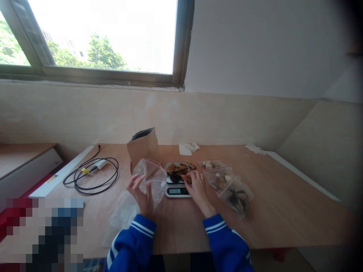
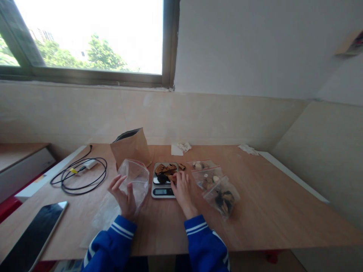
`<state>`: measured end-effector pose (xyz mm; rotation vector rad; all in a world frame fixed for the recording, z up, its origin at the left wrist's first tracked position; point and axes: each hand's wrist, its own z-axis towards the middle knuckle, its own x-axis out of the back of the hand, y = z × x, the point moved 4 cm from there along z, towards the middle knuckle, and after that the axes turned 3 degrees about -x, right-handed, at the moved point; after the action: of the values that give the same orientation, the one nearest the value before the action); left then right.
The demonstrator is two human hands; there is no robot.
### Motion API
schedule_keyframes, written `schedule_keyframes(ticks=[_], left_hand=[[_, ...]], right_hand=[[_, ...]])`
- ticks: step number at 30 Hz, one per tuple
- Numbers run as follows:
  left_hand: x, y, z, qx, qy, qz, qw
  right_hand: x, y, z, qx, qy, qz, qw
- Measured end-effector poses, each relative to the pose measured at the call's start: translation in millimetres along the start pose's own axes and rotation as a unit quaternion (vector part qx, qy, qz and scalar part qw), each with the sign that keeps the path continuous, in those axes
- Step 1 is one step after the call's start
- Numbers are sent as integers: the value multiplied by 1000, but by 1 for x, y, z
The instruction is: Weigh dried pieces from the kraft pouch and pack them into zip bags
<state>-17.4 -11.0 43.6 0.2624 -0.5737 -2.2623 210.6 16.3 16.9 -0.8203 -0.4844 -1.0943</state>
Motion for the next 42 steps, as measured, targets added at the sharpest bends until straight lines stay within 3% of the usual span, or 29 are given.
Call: schedule_keyframes(ticks=[4,7,9,13,17,23,29,34,38,42], left_hand=[[2,-8,-5,27,-4,-20,999],[0,-9,-7,24,-19,-27,999],[-1,-8,-9,19,-18,-30,999],[1,-5,-9,16,6,-27,999],[1,-4,-9,16,3,-26,1000],[-2,-12,-14,25,-6,-12,1000],[-6,-17,-18,58,-26,-15,998],[-6,-17,-17,85,-25,-16,996],[-7,-18,-17,102,-18,-20,994],[-8,-21,-17,97,-11,-13,995]], right_hand=[[6,11,-4,-1,5,55,998],[16,29,-7,-60,58,51,995],[20,42,-8,-111,72,-11,991],[14,56,-3,-135,-36,-147,979],[5,62,17,-123,-106,-187,969],[-28,65,63,-61,-163,-57,983],[-46,74,64,-73,-134,-34,988],[-32,80,52,-85,-71,-9,994],[-6,67,38,-104,28,144,984],[8,36,26,-30,-18,216,976]])
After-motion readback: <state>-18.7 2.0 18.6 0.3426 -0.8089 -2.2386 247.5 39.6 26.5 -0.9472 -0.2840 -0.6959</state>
